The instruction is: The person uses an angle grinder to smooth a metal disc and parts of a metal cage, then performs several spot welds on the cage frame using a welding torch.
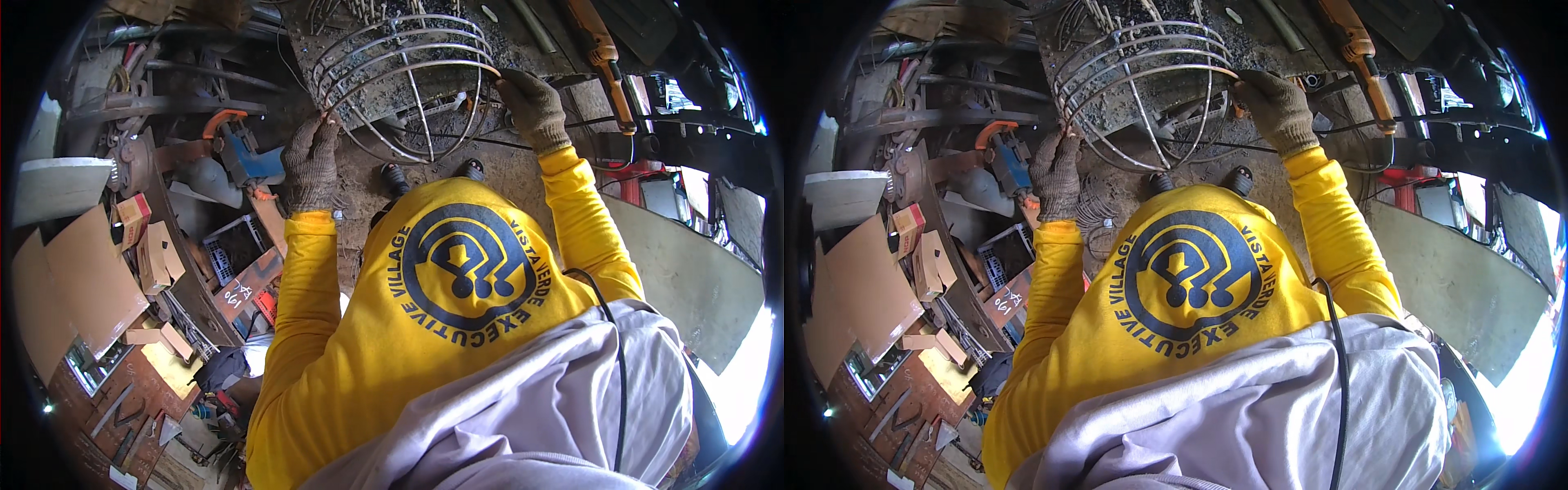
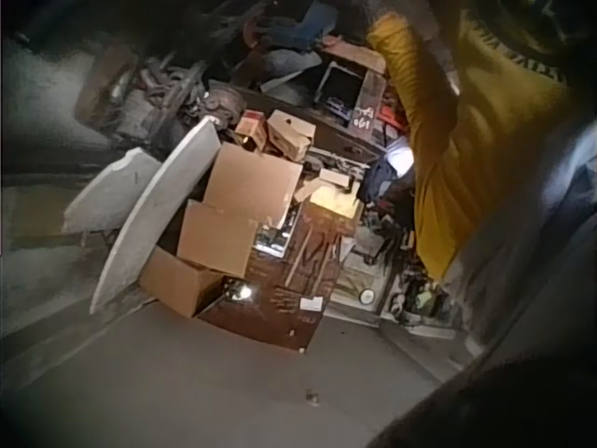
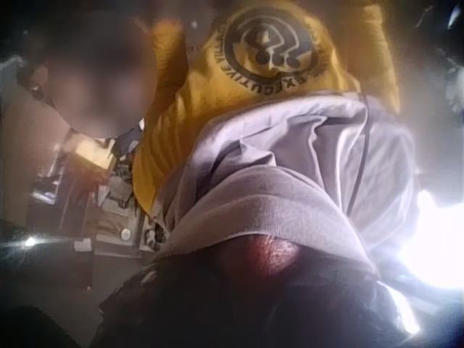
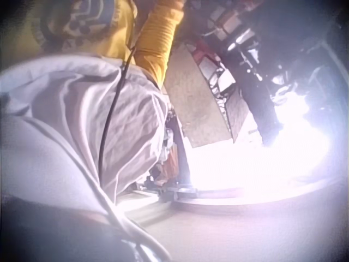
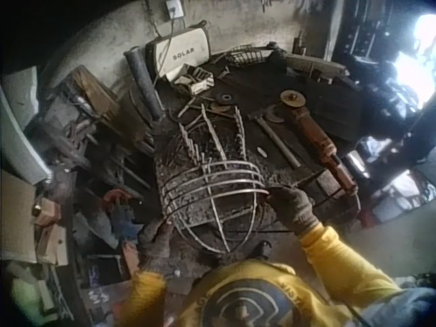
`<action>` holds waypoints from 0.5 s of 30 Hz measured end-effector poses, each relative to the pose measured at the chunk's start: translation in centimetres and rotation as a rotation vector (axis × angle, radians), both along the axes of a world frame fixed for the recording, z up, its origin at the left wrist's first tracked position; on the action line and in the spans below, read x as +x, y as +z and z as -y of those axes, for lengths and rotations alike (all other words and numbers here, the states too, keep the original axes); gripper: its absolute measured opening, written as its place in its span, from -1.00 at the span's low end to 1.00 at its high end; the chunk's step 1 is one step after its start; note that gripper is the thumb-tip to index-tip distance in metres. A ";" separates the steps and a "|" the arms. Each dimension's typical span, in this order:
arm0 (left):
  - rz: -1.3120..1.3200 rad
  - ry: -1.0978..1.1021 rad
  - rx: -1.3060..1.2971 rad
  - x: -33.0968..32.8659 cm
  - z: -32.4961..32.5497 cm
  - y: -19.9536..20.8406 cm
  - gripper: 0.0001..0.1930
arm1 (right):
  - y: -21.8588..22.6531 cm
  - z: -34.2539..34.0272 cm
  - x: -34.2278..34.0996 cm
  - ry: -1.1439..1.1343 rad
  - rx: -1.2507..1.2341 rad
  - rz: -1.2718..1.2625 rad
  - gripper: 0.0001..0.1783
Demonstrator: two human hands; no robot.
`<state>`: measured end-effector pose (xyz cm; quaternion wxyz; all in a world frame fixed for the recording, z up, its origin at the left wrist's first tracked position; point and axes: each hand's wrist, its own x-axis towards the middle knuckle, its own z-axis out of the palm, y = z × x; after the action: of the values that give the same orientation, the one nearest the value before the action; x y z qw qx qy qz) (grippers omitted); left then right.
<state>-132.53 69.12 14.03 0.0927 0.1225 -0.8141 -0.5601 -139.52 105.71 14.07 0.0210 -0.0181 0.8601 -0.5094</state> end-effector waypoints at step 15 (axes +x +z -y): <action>-0.002 0.034 0.064 -0.1 -0.4 0.1 -0.74 | 0.5 0.4 0.3 0.014 -0.031 -0.037 -0.66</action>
<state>-132.59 69.52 14.12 0.0991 0.1386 -0.7936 -0.5841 -139.21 105.36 14.56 0.0084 -0.0340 0.8522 -0.5220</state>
